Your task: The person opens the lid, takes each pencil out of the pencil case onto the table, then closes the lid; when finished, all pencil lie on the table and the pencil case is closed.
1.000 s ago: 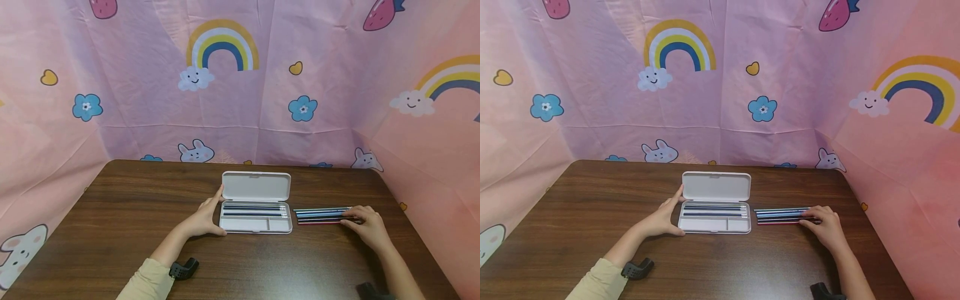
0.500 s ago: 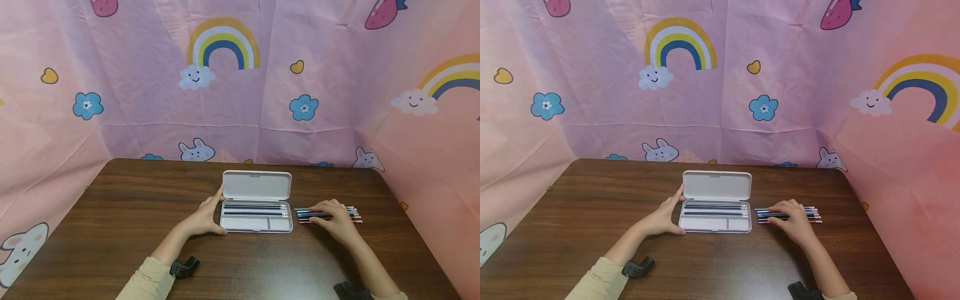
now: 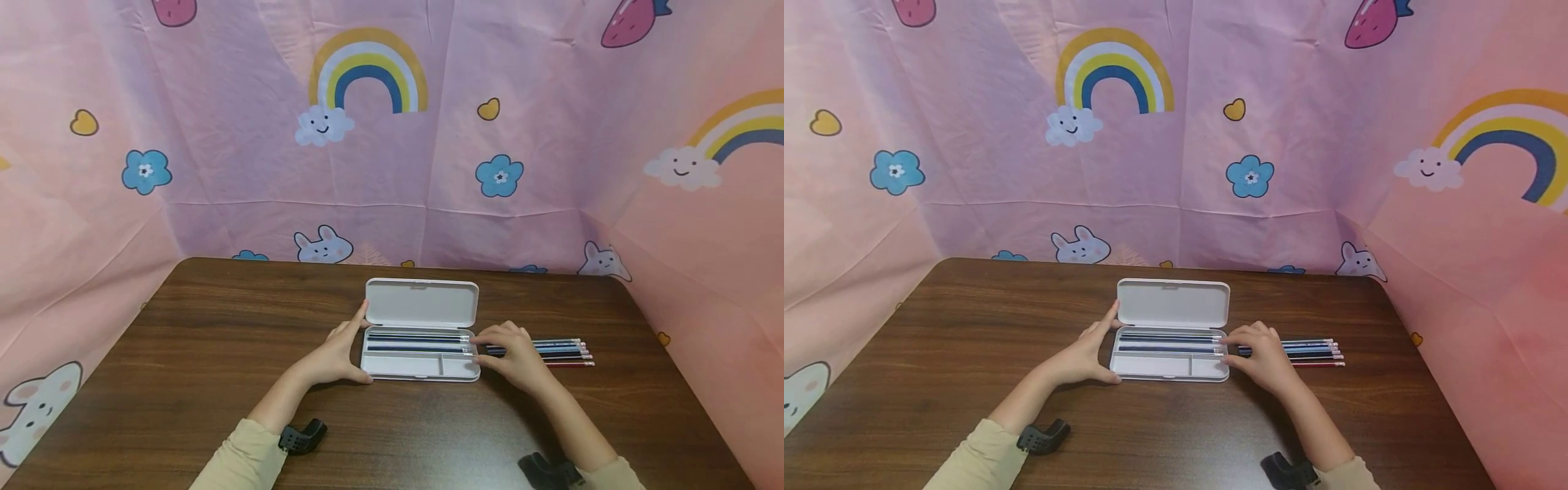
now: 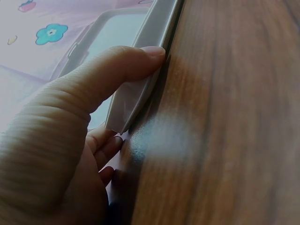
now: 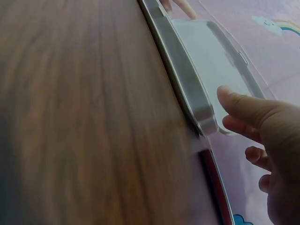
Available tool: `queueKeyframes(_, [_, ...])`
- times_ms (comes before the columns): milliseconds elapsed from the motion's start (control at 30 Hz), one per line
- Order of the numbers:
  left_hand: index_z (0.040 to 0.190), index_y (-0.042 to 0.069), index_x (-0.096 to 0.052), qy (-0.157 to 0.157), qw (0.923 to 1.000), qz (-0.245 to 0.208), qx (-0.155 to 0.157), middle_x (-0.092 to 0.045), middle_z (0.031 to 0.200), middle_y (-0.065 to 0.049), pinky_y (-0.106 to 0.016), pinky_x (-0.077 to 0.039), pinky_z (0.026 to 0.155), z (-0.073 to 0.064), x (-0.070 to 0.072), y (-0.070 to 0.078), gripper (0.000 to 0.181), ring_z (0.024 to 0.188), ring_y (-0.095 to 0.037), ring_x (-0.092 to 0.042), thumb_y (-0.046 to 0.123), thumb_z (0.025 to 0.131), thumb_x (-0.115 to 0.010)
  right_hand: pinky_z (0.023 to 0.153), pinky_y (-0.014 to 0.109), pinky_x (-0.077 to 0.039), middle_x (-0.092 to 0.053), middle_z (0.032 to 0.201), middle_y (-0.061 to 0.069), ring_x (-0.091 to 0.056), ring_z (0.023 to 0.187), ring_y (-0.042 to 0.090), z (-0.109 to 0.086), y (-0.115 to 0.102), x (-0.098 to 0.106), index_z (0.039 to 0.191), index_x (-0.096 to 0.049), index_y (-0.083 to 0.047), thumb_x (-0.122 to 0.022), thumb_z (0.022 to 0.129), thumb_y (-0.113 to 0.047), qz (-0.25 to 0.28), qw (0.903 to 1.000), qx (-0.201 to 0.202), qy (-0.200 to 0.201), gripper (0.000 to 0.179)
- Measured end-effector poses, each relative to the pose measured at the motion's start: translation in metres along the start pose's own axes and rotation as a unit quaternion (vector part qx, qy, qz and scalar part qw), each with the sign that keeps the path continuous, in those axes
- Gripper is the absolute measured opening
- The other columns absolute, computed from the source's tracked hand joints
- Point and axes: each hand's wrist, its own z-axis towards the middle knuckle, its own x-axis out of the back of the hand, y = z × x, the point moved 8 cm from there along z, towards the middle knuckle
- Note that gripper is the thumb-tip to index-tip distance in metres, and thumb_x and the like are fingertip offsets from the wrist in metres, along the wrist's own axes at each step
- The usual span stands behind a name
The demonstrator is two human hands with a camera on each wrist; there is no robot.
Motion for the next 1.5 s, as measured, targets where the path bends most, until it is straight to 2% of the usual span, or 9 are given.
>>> queueKeyframes(267, [0.152, 0.033, 0.012, 0.003, 1.0, 0.001, -0.006, -0.039, 0.142, 0.0, -0.059, -0.017, 0.104, 0.0, 0.0, 0.001, 0.139, 0.134, -0.026, -0.024, 0.029, 0.06, -0.091, 0.076, 0.038, -0.031, -0.07, 0.097, -0.007, -0.05, 0.086, 0.009, 0.01, -0.002, -0.015, 0.097, -0.077, -0.017, -0.085, 0.069, -0.023, -0.005, 0.9992, -0.006, -0.039, 0.03])
queueKeyframes(567, [0.152, 0.034, 0.011, 0.005, 1.0, 0.001, 0.0, -0.039, 0.141, 0.001, -0.059, -0.019, 0.104, 0.0, 0.0, -0.001, 0.139, 0.134, -0.026, -0.025, 0.03, 0.06, -0.092, 0.076, 0.037, -0.03, -0.069, 0.099, -0.01, -0.047, 0.084, 0.008, 0.014, 0.003, -0.027, 0.097, -0.077, -0.02, -0.083, 0.072, -0.026, -0.005, 0.9957, -0.032, -0.087, 0.027])
queueKeyframes(867, [0.152, 0.036, 0.011, 0.007, 1.0, 0.003, 0.003, -0.039, 0.141, 0.002, -0.059, -0.019, 0.104, -0.001, 0.0, -0.001, 0.139, 0.134, -0.026, -0.024, 0.03, 0.059, -0.092, 0.074, 0.037, -0.029, -0.069, 0.098, -0.008, -0.047, 0.082, 0.01, 0.018, -0.002, -0.034, 0.097, -0.077, -0.02, -0.081, 0.074, -0.026, -0.005, 0.9937, -0.02, -0.11, 0.024])
queueKeyframes(1067, [0.152, 0.037, 0.011, 0.005, 1.0, 0.001, 0.002, -0.039, 0.141, 0.002, -0.059, -0.019, 0.103, 0.0, 0.0, -0.002, 0.139, 0.134, -0.026, -0.024, 0.029, 0.059, -0.092, 0.073, 0.036, -0.03, -0.068, 0.097, -0.008, -0.045, 0.081, 0.01, 0.02, -0.005, -0.035, 0.096, -0.077, -0.019, -0.081, 0.075, -0.024, -0.021, 0.9928, -0.022, -0.116, 0.022])
queueKeyframes(1200, [0.152, 0.036, 0.012, 0.003, 1.0, 0.0, 0.0, -0.039, 0.141, 0.002, -0.059, -0.018, 0.104, -0.001, 0.0, -0.002, 0.139, 0.134, -0.026, -0.024, 0.028, 0.06, -0.092, 0.073, 0.036, -0.03, -0.067, 0.091, -0.012, -0.045, 0.08, 0.009, 0.019, -0.005, -0.036, 0.089, -0.076, -0.02, -0.08, 0.075, -0.022, -0.016, 0.9927, -0.031, -0.115, 0.015])
queueKeyframes(1500, [0.152, 0.034, 0.012, 0.004, 1.0, 0.001, -0.003, -0.039, 0.141, 0.001, -0.058, -0.018, 0.104, 0.0, 0.0, 0.001, 0.139, 0.134, -0.025, -0.024, 0.028, 0.06, -0.092, 0.074, 0.037, -0.03, -0.069, 0.086, -0.013, -0.046, 0.078, 0.008, 0.018, -0.002, -0.033, 0.086, -0.078, -0.019, -0.081, 0.074, -0.019, 0.012, 0.995, -0.046, -0.088, 0.012])
